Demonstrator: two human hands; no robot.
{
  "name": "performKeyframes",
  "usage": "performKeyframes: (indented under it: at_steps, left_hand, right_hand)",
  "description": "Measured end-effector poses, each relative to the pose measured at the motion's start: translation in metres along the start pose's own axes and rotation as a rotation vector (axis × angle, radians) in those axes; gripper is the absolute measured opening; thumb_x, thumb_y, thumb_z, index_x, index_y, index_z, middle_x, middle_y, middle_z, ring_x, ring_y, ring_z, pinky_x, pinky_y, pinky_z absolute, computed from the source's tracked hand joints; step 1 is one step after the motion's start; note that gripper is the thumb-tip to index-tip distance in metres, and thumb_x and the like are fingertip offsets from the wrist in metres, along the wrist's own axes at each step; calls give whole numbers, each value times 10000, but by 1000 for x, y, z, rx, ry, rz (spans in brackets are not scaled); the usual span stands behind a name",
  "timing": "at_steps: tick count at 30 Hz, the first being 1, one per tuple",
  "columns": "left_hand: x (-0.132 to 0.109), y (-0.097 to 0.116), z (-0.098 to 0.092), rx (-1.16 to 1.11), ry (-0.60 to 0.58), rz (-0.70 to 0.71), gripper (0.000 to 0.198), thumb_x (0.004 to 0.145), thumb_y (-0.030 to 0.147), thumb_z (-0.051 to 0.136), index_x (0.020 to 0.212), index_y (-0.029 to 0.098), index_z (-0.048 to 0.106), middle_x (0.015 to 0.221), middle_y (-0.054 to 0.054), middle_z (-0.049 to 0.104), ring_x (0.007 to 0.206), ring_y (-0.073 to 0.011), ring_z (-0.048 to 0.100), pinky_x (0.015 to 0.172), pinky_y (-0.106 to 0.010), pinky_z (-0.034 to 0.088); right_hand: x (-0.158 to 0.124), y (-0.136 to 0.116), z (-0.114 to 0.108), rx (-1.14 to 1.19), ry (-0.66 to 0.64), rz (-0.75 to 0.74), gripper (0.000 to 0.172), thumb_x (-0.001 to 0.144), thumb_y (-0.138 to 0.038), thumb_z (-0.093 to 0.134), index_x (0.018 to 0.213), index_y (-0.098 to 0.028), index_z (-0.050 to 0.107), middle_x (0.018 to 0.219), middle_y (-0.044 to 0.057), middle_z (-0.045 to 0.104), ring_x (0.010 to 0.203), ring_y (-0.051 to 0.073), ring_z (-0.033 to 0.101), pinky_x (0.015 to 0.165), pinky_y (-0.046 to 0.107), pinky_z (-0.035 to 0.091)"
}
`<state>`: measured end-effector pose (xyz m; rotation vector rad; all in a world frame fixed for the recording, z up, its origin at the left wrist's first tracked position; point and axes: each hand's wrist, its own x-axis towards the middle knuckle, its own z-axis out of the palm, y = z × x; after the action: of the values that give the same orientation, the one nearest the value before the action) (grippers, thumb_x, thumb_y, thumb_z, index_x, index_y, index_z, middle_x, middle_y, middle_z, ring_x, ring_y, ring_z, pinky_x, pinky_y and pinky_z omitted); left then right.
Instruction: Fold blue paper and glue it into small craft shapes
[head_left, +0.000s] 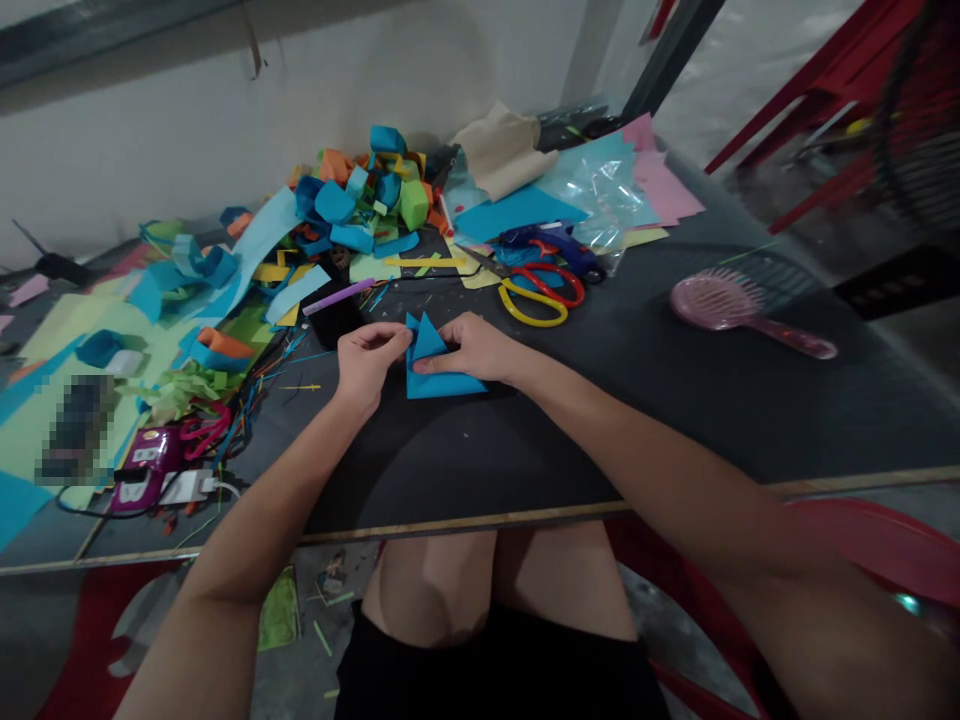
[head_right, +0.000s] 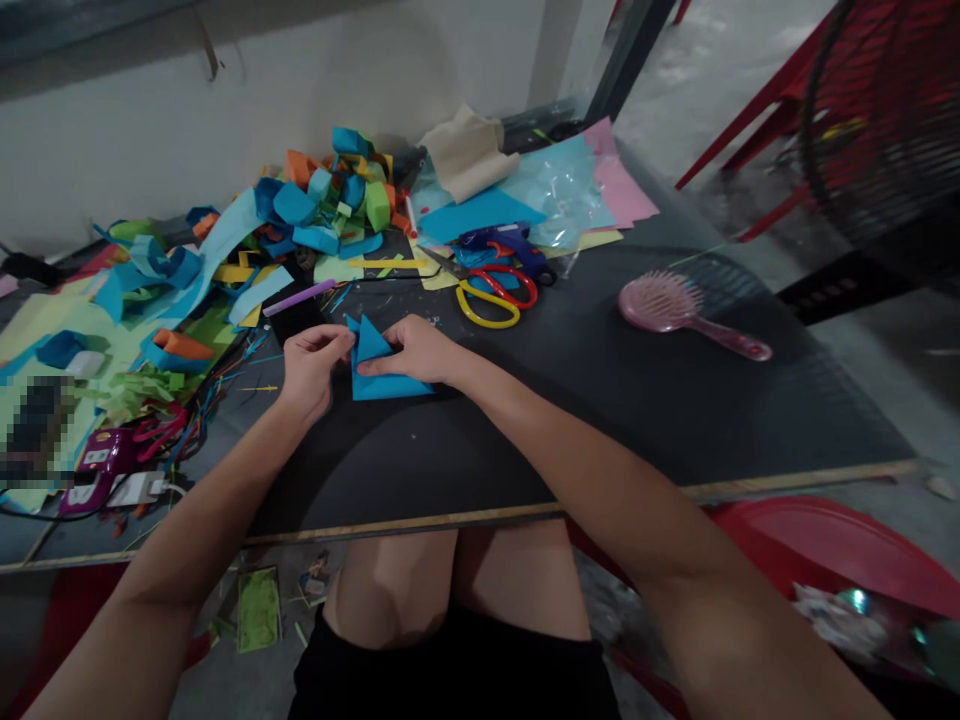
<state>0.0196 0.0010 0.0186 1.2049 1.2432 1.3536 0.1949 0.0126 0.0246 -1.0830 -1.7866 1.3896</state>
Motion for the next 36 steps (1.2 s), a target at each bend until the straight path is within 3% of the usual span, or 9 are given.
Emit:
performKeyframes:
  at_steps: [4,12,17,22,25,28,36]
  left_hand:
    - [0,-1,2,-56,12,-34,186,541,279,815,652,181,703,580,29,633,479,-50,484,461,-190,408]
    - [0,-6,1,-39,-30,-2,206,625,326,802,649,180,658,531,51,564,451,-47,456,428,-192,362]
    - [0,-5,1,-104,-27,-59,249,616,344,817,577,173,640,461,68,488,403,-26,378,409,-179,304]
    - [1,-3,1,-161,27,-76,163,566,298,837,636,187,741,550,29,619,432,-22,392,426,-172,311]
    - [3,-3,1,-163,29,-64,147,551,261,834,669,200,771,629,7,677,454,-25,416,428,-172,317]
    - [4,-3,-1,-142,39,-66,144,551,264,828,669,199,775,570,12,649,438,-30,419,414,-172,293]
    - [3,-1,0,-163,47,-138,197,538,293,842,670,175,754,468,40,568,430,-38,457,416,-165,285]
  right_hand:
    - [-1,-3,-4,20,-85,116,350,575,-475,837,691,-157,752,630,7,674,584,134,564,565,271,417]
    - [0,-3,-2,116,-119,143,362,517,-448,871,705,-164,749,665,5,689,607,130,567,607,275,438]
    - [0,-4,-2,-20,-144,162,444,498,-521,851,550,-154,607,507,-43,505,535,91,441,522,249,329]
    - [1,-4,-4,-119,-132,165,469,546,-546,808,534,-165,535,505,-64,407,542,72,379,523,241,268]
    - [1,-2,-4,-112,-158,162,448,570,-540,792,554,-164,550,526,-53,441,545,76,388,525,244,273]
    - [0,-2,-3,-72,-162,179,427,574,-533,794,592,-158,591,563,-37,502,558,85,421,535,248,303]
    - [0,-5,-4,-93,-145,177,467,564,-556,786,540,-169,526,528,-47,454,540,77,382,521,252,272]
